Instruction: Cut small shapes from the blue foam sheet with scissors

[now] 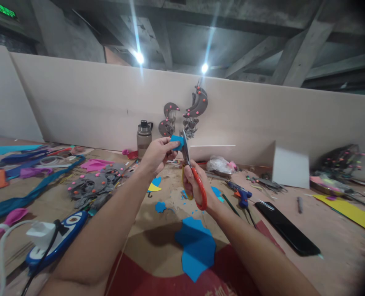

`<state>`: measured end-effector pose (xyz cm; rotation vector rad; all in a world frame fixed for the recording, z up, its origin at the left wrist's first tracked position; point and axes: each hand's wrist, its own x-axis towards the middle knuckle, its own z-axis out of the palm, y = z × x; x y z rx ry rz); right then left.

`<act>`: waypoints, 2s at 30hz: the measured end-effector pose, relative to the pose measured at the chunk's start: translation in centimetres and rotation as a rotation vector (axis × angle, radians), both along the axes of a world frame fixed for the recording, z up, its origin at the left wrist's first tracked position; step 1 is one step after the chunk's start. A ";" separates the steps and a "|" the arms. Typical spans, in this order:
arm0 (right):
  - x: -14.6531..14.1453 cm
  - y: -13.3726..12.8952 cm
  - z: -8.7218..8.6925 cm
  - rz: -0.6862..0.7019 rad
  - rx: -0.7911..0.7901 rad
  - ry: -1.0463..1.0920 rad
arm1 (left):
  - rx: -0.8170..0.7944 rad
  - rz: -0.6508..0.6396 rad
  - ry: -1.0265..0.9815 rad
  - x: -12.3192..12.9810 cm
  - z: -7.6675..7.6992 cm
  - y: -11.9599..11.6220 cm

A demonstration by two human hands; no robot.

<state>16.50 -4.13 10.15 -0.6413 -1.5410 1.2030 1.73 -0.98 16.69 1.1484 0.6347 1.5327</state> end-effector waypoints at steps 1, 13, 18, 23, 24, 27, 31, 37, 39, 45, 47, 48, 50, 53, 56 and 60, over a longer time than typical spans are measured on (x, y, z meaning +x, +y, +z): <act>0.0 0.0 0.0 0.010 -0.003 0.002 | 0.003 0.008 0.000 -0.1 0.0 0.0; 0.1 0.0 -0.2 0.024 -0.011 -0.027 | 0.017 0.062 -0.032 -0.4 0.1 0.2; 0.2 0.2 0.0 0.020 0.069 -0.063 | 0.029 0.062 -0.017 -0.5 0.2 0.2; 0.3 0.2 0.3 0.024 0.080 -0.078 | 0.033 0.041 0.018 -0.4 0.3 0.1; 0.3 0.2 0.3 0.028 0.072 -0.070 | 0.034 0.040 0.019 -0.4 0.3 0.0; 0.3 0.2 0.1 0.036 0.047 -0.047 | 0.034 0.035 0.020 -0.4 0.2 0.1; 0.2 0.2 -0.1 0.049 0.015 -0.025 | 0.040 0.032 0.018 -0.5 0.1 0.2; 0.1 0.3 -0.3 0.037 -0.015 0.013 | 0.028 0.021 0.022 -0.3 0.0 0.1; 0.1 0.3 -0.3 0.026 -0.022 0.029 | 0.027 0.016 0.028 -0.2 0.0 0.1; -0.2 -0.1 0.1 -0.001 -0.052 0.037 | 0.031 0.002 0.029 -0.2 -0.1 0.2; -0.3 -0.2 0.3 -0.009 -0.064 0.040 | 0.031 0.004 0.029 -0.1 -0.1 0.2; -0.3 -0.3 0.3 -0.012 -0.071 0.042 | 0.028 0.008 0.028 -0.1 -0.1 0.2; -0.3 -0.4 0.5 -0.019 -0.085 0.045 | 0.023 0.022 0.026 -0.1 -0.1 0.2; -0.4 -0.6 0.6 -0.024 -0.095 0.041 | 0.021 0.044 0.019 -0.1 0.0 0.1; -0.5 -0.7 0.7 -0.032 -0.100 0.031 | 0.016 0.053 0.005 -0.1 0.0 0.0; -0.5 -0.9 0.8 -0.031 -0.110 0.021 | 0.009 0.064 -0.007 -0.2 0.1 0.0</act>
